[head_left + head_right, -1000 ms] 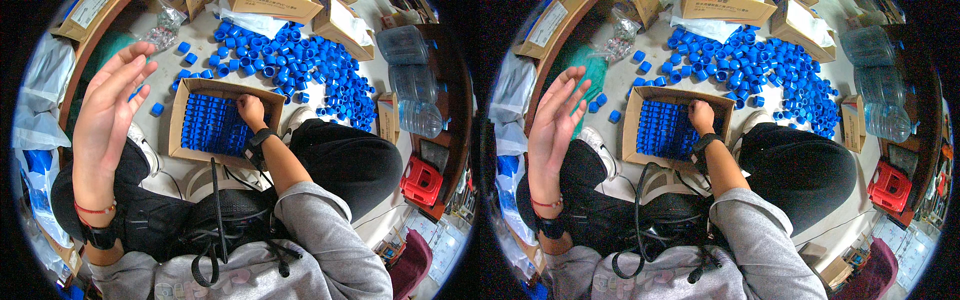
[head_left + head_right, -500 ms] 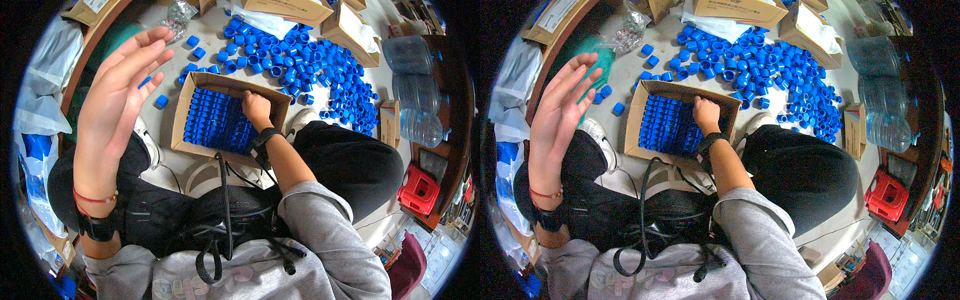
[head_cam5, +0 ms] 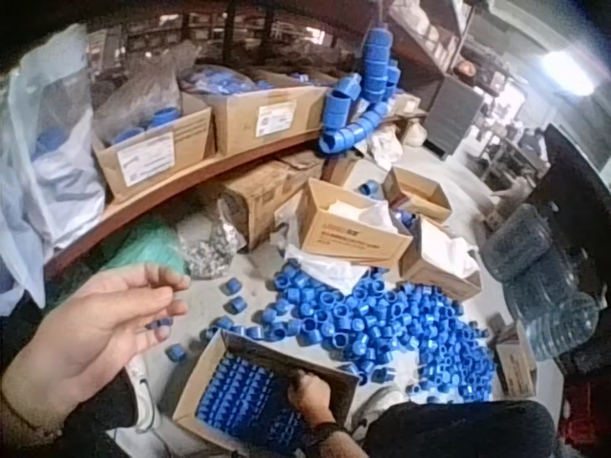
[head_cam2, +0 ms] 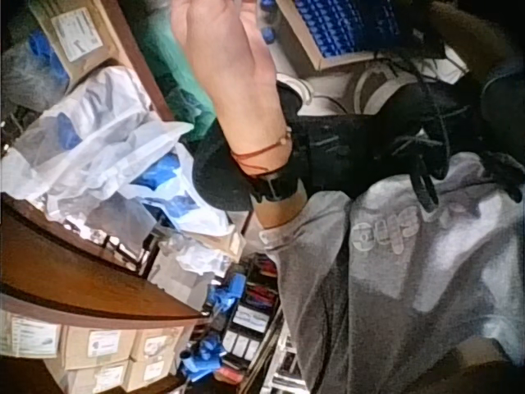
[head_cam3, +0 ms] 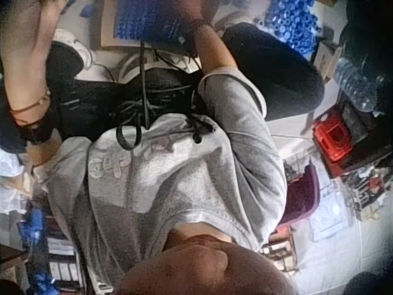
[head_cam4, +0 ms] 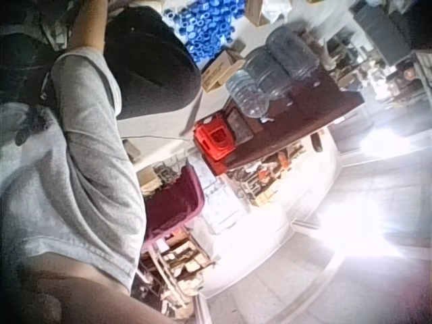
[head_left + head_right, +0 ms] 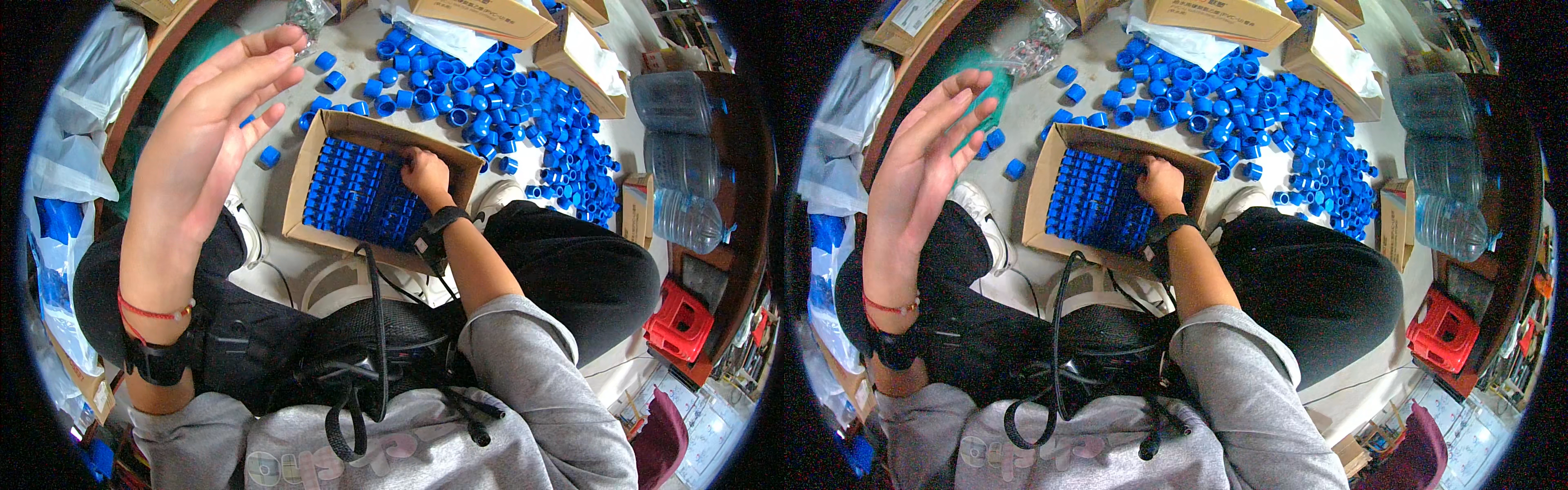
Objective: The person assembles blue plastic components by hand, inserting small cylindrical pieces into a larger blue frame and placing the assembled units into a cardboard box.
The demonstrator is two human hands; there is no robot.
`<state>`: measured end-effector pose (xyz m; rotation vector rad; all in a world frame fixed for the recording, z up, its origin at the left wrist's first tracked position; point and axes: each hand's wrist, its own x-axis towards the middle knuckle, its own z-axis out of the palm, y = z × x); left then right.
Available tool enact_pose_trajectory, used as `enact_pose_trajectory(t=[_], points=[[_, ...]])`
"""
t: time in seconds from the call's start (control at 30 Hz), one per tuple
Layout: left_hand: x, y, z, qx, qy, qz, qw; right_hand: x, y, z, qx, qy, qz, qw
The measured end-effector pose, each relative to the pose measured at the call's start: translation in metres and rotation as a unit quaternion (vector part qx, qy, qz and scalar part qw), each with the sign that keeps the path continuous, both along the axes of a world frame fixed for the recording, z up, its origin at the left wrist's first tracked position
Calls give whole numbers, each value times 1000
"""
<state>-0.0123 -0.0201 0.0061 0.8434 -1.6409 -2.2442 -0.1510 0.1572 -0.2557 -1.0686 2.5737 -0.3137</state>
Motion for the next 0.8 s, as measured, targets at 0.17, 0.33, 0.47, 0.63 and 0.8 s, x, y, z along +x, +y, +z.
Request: enact_pose_trajectory(t=[0.17,0.33,0.47,0.63,0.8], points=[[-1,0,-2,5,12,4,1000,-5,3,-9,9,15,10,1000],[0,-2,-3,6,6,-2,1000,-4,2,-9,-8,11,27,1000],[-1,-1,-2,1,0,-3,1000,-6,2,-10,13,21,31,999],[1,-3,-3,4,0,-3,1000,-2,-5,-7,26,10,11,1000],[-3,1,-3,-5,-14,17,1000,-5,-1,-15,-15,31,-6,999]])
